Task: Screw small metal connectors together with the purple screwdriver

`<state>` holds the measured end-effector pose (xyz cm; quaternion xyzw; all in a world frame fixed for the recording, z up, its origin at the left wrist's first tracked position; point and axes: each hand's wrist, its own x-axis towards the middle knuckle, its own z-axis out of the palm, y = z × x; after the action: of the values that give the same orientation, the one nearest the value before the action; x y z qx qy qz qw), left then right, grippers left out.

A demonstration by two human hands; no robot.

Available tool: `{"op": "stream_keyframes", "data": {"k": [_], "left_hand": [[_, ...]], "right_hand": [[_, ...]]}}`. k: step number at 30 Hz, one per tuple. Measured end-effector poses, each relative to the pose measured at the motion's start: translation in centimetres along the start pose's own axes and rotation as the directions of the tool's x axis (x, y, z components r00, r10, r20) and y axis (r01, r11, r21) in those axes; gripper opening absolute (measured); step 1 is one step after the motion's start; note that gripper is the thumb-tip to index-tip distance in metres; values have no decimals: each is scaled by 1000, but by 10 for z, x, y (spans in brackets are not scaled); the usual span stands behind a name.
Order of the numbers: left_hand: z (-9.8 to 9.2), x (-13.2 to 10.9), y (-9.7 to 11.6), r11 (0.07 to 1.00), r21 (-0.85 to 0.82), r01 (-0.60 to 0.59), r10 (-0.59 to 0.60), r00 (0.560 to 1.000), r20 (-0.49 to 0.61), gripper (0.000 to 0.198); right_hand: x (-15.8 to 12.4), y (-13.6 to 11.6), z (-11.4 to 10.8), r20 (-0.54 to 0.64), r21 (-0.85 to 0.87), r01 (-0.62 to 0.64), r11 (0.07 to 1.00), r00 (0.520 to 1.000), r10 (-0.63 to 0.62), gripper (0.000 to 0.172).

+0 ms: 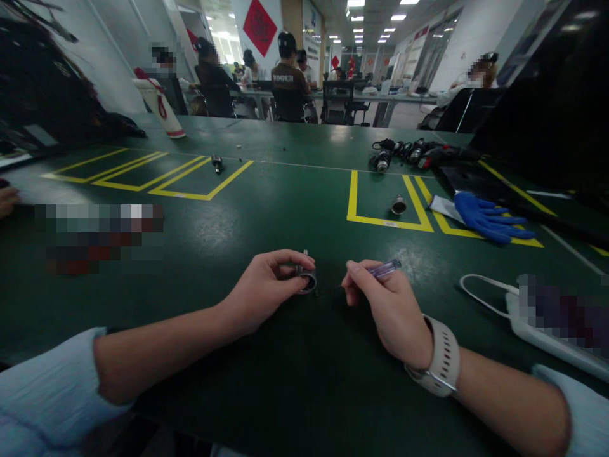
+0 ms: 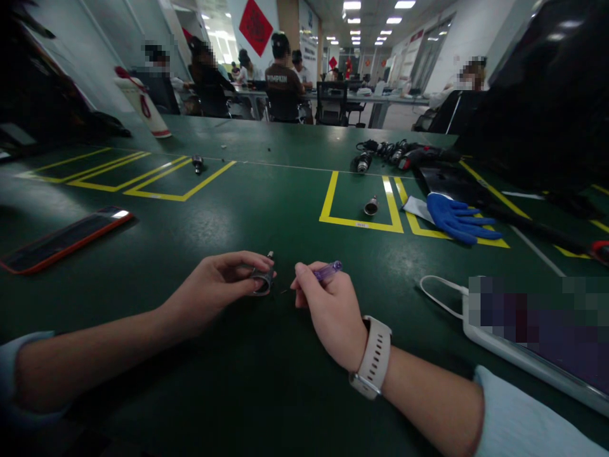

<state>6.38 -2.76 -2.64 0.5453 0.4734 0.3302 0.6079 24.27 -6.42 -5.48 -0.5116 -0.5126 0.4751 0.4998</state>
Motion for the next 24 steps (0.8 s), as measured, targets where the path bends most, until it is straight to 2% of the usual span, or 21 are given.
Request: {"op": "stream_keyframes", "data": {"k": [16,24], "left_hand": [[0,1,-3,997,68,-30,27,998,50,17],[-1,3,-4,1000,13,-11,11,999,42,17]], "right_hand": [[-4,-7,2,40,-136,74,988,997,-69,32],[-5,-6,2,52,-140,107,984,994,-100,30]]}}
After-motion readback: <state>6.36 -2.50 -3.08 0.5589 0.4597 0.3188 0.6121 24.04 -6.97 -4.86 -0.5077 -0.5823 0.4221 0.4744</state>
